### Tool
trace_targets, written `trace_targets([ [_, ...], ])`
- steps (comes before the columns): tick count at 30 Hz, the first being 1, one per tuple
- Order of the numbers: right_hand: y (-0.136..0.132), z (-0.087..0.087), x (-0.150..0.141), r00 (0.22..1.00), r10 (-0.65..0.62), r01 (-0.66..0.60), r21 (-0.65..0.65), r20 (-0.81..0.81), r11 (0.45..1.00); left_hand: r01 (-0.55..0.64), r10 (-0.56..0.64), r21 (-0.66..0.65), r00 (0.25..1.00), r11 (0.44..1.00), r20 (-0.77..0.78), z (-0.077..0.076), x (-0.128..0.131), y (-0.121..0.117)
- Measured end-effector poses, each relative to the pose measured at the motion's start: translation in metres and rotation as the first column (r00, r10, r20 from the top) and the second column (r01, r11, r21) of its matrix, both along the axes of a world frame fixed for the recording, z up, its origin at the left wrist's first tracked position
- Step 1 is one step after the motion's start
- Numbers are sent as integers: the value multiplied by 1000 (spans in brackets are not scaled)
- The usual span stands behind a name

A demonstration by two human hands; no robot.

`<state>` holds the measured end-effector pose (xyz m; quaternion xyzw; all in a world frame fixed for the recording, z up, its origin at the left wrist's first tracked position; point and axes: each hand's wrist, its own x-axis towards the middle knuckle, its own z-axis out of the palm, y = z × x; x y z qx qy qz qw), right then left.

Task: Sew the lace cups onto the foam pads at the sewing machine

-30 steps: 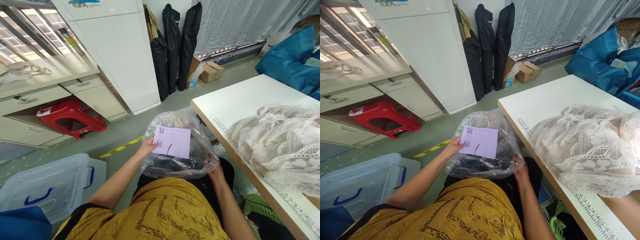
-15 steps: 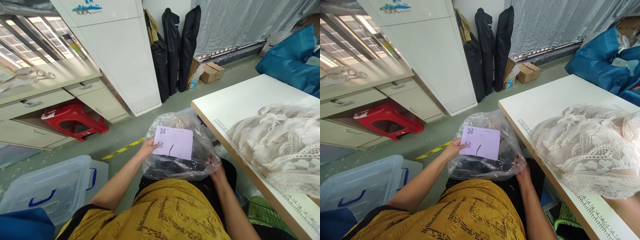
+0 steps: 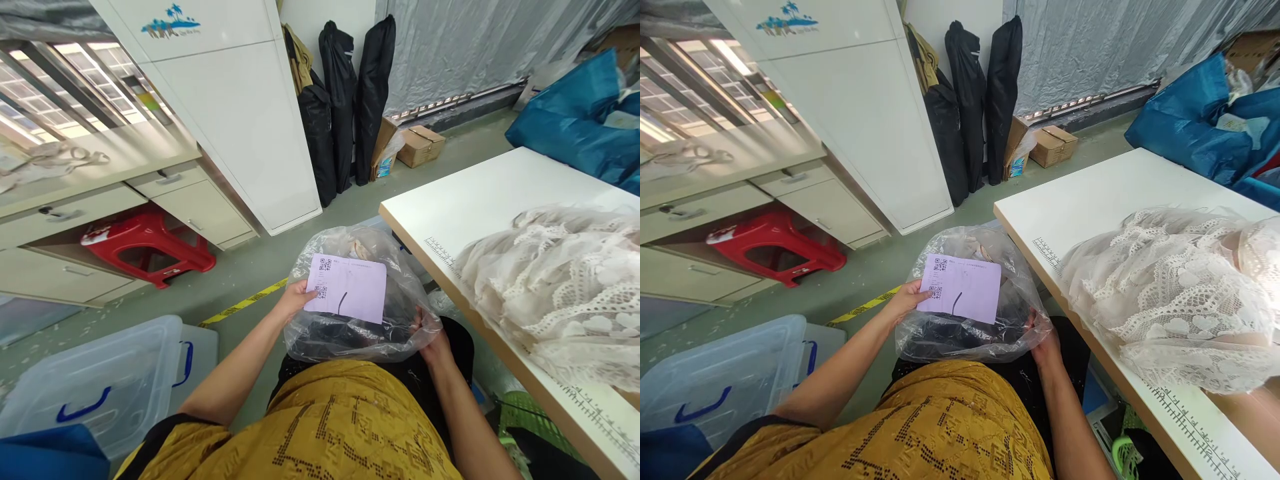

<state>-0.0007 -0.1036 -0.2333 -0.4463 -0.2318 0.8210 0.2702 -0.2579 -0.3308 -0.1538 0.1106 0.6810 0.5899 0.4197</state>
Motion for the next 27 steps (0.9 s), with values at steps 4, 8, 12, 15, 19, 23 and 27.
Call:
trace_targets([
  [4, 1, -1, 0, 1000, 11, -11, 5, 8, 1000, 6, -6, -5, 1000, 1000, -6, -1, 0, 0],
  [8, 2, -2, 0, 1000, 15, -16, 22, 22, 1000, 15, -15, -9, 1000, 1000, -24, -1, 0, 1],
  [12, 1, -2, 0, 1000, 5, -6, 39, 17, 999, 34, -36, -22, 997, 999, -64, -2, 1, 1],
  [15, 1, -1, 0, 1000, 5, -6, 48, 12, 999, 45, -50, -42, 991, 998, -125, -6, 0, 1],
  [19, 1, -1, -1, 1000, 19, -20, 74, 16, 997, 7, -43, -122, 956, 993, -289, -10, -4, 0],
  [23, -1, 3, -2, 1000, 20, -21, 130, 12, 991, 1, -113, -239, 883, 971, -456, -10, 3, 9],
  [27, -5, 13, -8, 1000, 15, -17, 238, 8, 971, 162, -303, -319, 833, 934, -463, -22, 31, 48],
])
